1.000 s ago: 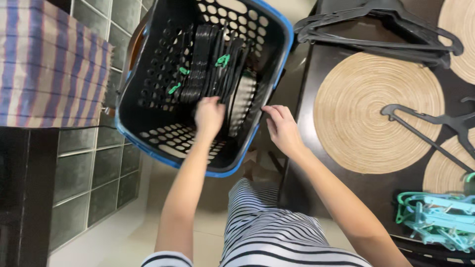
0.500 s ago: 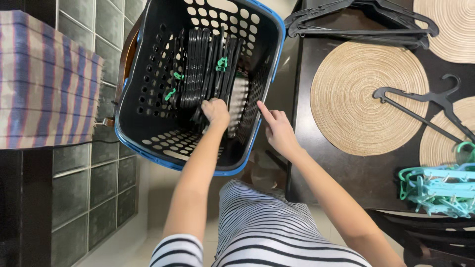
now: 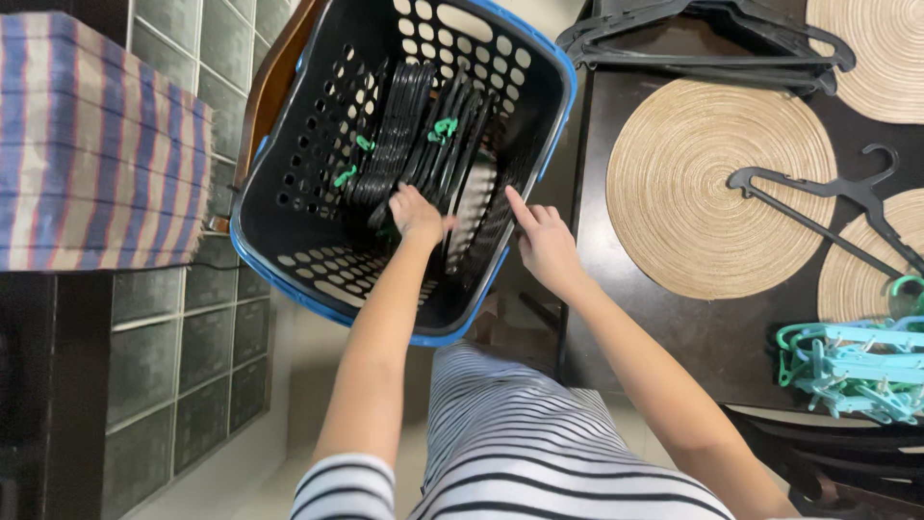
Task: The person takes clothes hangers out of a laundry basket and sorts them into separate piles on the table by hand.
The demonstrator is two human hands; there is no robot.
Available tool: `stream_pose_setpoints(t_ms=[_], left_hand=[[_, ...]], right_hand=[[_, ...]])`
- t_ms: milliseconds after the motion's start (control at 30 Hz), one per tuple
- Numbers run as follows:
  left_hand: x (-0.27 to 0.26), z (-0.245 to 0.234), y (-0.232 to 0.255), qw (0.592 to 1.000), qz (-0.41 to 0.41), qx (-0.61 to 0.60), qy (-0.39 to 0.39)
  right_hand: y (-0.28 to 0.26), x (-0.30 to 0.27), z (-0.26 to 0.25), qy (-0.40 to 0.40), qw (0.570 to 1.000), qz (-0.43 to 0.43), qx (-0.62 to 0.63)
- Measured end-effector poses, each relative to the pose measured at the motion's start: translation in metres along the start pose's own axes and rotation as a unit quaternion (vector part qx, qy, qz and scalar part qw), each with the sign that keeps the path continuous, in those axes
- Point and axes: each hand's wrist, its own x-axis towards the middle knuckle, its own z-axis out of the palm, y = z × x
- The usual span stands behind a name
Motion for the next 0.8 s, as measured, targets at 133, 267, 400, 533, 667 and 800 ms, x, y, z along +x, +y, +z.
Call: stream_pose_setpoints(t_ms=[133,267,400,533,667,800], left_hand=[[-0.005,0.003,0.005,0.997,-0.011,0.023,0.067],[0.011,0.009,0.012,0.998,-0.03,-0.049,0.002],[0.041,0.032,0.023,0.996,-0.045,-0.078,0.026],[0.012,0.017,-0.004,0.992,-0.011,-0.107,0.072],[-0.031,-0.069,-0.054,0.979,0.021,-0.165,0.117],[-0.074,-0.15,-0.087,0.97,0.1,-0.187,0.123]], right_hand=[[-0.005,0.001,-0.004,-0.001,1.0,0.014,-0.019],[-0.008,-0.003,-0.006,-0.029,0.999,0.035,-0.027],[-0.01,0.0,-0.006,-0.022,0.998,0.033,-0.047],[-0.008,-0.001,-0.005,-0.04,0.997,0.046,-0.056],[-0.008,0.0,-0.004,-0.041,0.996,0.049,-0.058],[-0.008,0.001,-0.004,-0.03,0.997,0.052,-0.047]])
